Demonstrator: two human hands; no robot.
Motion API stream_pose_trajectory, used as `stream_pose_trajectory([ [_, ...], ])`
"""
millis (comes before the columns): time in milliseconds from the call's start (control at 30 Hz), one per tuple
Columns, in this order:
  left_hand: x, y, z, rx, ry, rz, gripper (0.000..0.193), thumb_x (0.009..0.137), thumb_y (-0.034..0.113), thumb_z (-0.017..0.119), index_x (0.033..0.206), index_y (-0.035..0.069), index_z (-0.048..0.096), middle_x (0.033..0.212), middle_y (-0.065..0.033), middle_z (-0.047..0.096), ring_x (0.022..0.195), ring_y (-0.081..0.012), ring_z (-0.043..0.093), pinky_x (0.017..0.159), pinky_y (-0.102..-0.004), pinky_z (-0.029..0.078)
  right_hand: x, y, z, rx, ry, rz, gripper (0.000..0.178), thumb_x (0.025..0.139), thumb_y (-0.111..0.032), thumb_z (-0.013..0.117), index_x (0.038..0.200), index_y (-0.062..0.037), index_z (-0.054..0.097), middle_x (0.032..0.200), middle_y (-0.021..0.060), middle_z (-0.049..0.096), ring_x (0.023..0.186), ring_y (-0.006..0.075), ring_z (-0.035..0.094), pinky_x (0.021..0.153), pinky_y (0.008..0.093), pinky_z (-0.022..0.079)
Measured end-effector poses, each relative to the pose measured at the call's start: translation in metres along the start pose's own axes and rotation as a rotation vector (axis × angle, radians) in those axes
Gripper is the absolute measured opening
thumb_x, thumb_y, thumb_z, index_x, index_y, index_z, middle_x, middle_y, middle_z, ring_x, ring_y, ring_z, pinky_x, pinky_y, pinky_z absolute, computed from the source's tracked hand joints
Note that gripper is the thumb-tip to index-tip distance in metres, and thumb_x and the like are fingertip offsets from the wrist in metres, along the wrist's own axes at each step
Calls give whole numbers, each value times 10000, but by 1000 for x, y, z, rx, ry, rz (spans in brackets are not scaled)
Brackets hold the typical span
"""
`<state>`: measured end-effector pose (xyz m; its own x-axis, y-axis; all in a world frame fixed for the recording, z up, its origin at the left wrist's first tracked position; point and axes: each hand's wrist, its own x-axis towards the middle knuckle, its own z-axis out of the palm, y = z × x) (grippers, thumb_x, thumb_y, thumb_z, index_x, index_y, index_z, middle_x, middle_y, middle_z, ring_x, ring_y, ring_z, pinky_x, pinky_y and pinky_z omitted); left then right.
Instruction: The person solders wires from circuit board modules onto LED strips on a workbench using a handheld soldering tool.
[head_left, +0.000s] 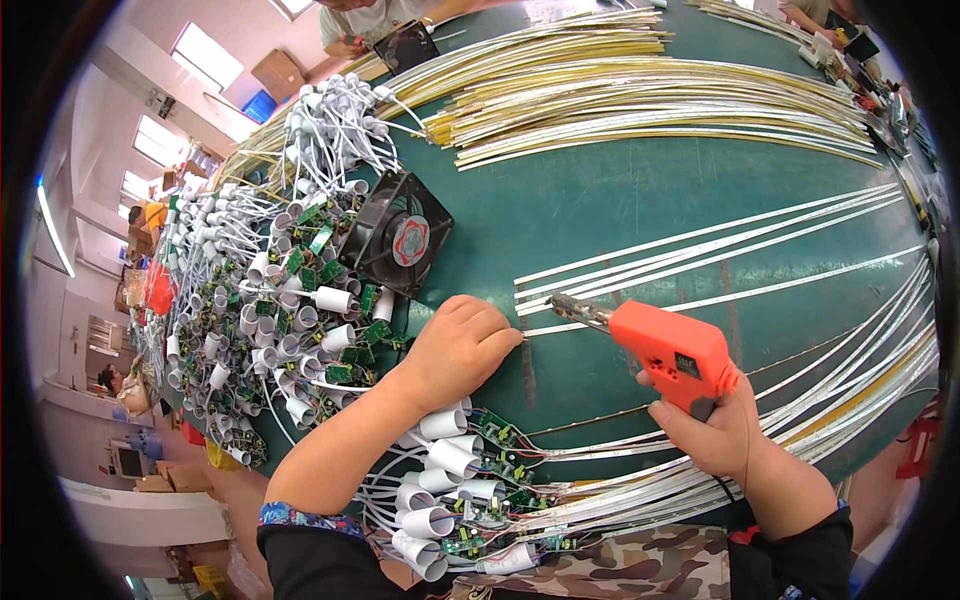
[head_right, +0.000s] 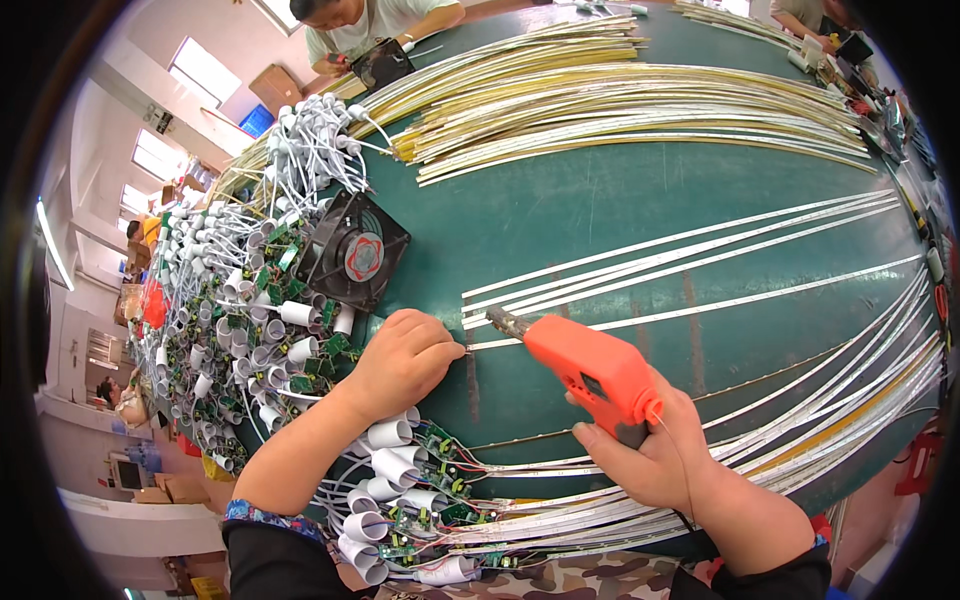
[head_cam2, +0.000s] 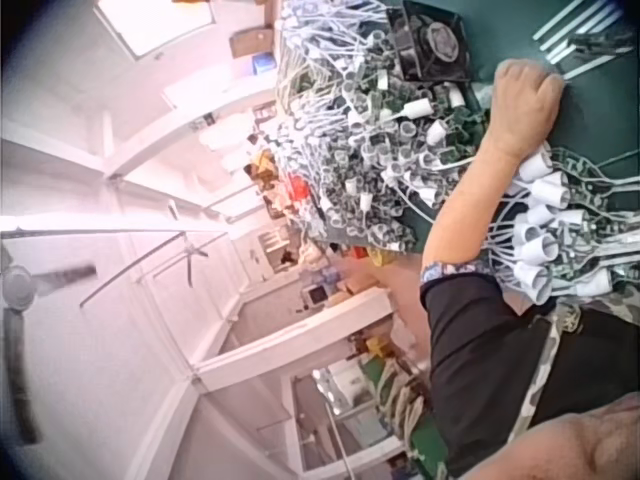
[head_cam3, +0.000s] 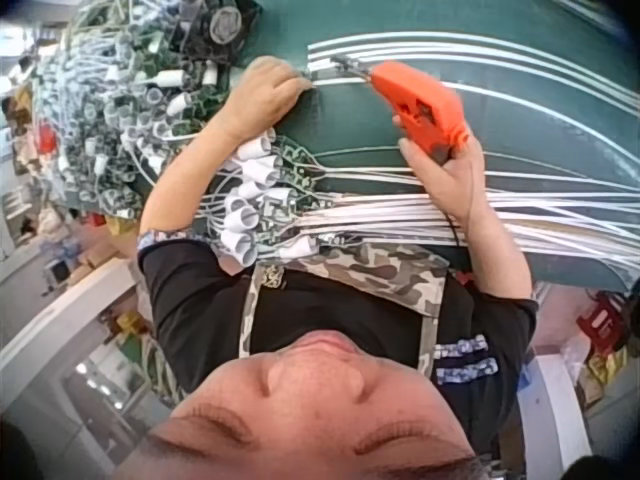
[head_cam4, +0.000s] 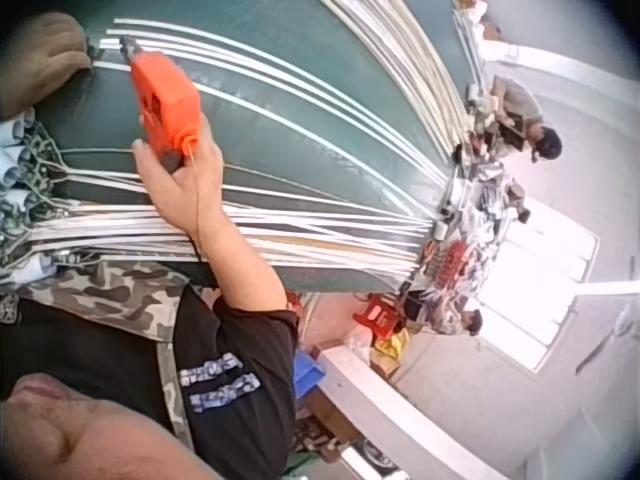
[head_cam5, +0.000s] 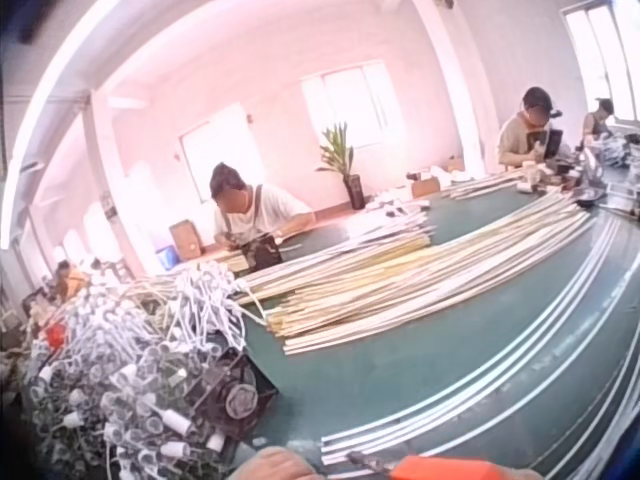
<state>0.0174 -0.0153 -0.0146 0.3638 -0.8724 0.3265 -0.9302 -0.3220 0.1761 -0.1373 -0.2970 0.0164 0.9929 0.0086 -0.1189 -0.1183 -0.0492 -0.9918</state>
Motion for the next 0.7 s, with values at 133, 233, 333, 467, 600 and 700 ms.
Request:
stream_pose_trajectory([
  [133,0,1,2,45,-1,2,235,693,33,706,920,88,679,880,-43,610,835,-261,609,799,-397,475,1,9,-3,-191,-92,-181,490,806,-76,704,1260,-2,536,1052,107,684,899,205,667,817,315,505],
  [233,0,2,3,56,-5,-17,235,688,32,712,915,84,685,868,-41,603,817,-257,606,786,-394,474,1,7,-1,-223,-110,-192,490,801,-96,715,1250,-3,544,1025,116,687,893,232,673,823,323,507],
  [333,0,4,5,61,17,-34,232,685,28,716,910,76,682,849,-42,591,807,-257,602,778,-395,473,1,6,1,-254,-115,-195,488,799,-106,720,1243,0,547,994,119,689,883,240,673,820,322,507],
  [467,-1,5,6,61,13,-39,243,674,24,721,909,69,678,841,-48,581,810,-262,601,778,-399,475,0,8,3,-263,-114,-203,500,798,-107,721,1249,10,539,964,120,690,858,246,677,805,326,512],
  [600,0,4,5,51,11,-29,256,662,19,723,910,61,671,844,-57,575,809,-271,600,778,-409,479,1,11,4,-266,-120,-235,525,797,-106,722,1268,14,525,960,121,690,846,256,681,797,333,518],
  [700,-1,3,6,53,10,-23,262,656,18,724,909,58,670,844,-58,575,807,-274,600,776,-410,480,3,10,5,-283,-135,-235,541,797,-106,722,1282,13,513,958,123,691,845,265,685,794,339,523],
])
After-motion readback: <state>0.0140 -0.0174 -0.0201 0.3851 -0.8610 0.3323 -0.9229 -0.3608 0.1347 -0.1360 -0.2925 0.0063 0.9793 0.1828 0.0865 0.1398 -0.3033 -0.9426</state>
